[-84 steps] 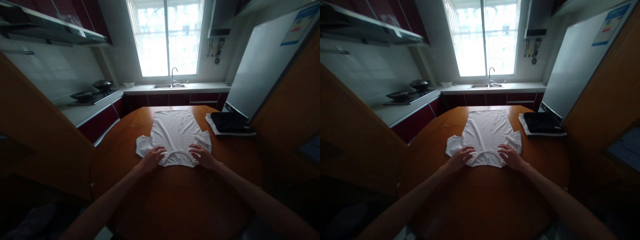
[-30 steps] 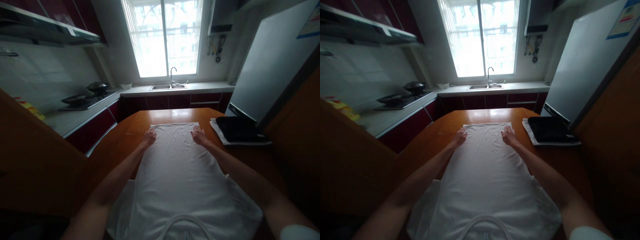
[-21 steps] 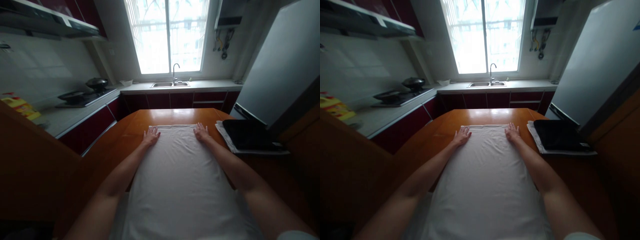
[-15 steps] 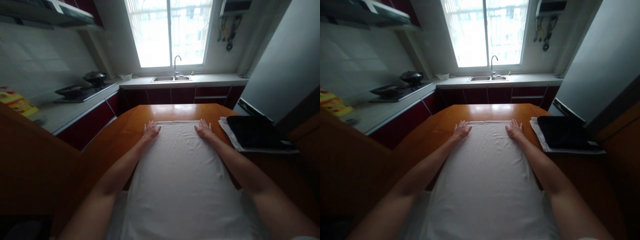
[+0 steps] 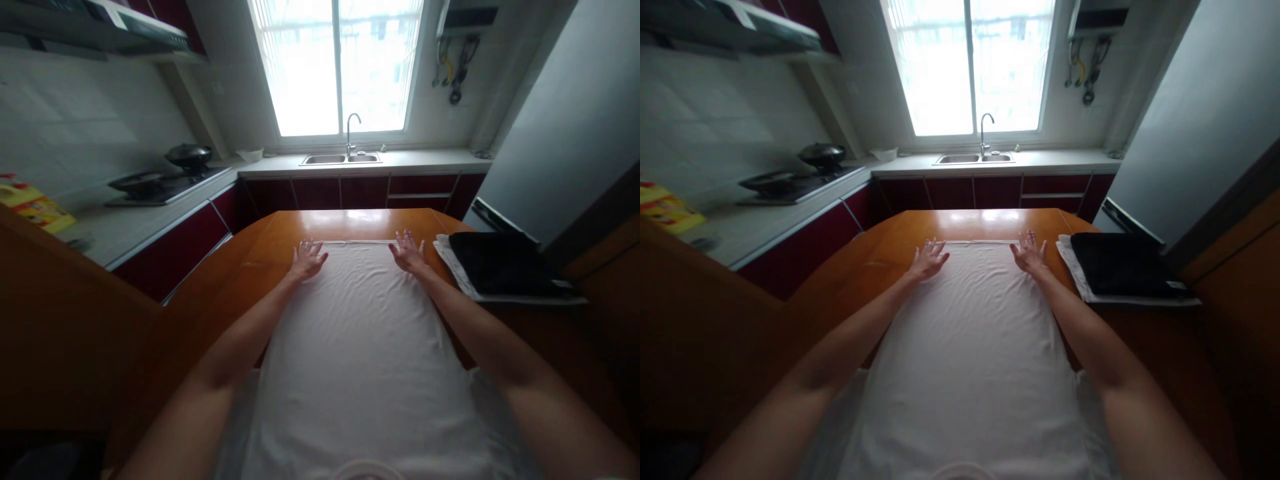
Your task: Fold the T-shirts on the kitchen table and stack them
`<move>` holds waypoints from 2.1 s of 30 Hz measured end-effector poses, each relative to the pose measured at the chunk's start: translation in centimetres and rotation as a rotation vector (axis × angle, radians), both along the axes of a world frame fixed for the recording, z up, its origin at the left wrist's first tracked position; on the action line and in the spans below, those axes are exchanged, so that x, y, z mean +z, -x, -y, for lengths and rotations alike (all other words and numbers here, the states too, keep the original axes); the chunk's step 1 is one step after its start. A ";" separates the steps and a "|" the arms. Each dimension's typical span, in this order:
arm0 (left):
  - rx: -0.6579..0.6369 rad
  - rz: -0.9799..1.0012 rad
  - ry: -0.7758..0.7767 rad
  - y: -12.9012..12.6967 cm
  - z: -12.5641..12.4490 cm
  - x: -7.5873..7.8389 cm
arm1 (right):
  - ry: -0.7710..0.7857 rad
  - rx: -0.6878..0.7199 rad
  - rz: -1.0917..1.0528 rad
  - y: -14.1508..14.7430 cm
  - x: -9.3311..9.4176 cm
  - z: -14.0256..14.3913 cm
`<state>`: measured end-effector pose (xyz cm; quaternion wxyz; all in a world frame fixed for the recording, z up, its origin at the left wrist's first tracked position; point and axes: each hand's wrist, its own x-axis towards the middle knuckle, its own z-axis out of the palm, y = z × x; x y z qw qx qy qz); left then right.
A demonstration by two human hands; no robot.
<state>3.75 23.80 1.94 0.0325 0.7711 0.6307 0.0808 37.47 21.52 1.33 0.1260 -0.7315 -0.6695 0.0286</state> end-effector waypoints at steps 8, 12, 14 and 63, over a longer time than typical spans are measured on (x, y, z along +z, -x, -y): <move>-0.247 -0.043 -0.002 2.2 19.3 -0.5 | -0.065 0.308 -0.017 3.4 0.0 18.2; -0.195 -0.101 -0.020 7.4 27.8 -2.0 | -0.091 0.270 0.022 1.6 -1.8 27.6; -0.096 -0.090 -0.067 9.9 30.7 -3.0 | -0.129 0.216 0.039 0.2 -2.7 31.0; -0.221 0.763 -0.006 8.2 27.8 1.1 | 0.619 0.273 -1.753 18.7 1.3 35.5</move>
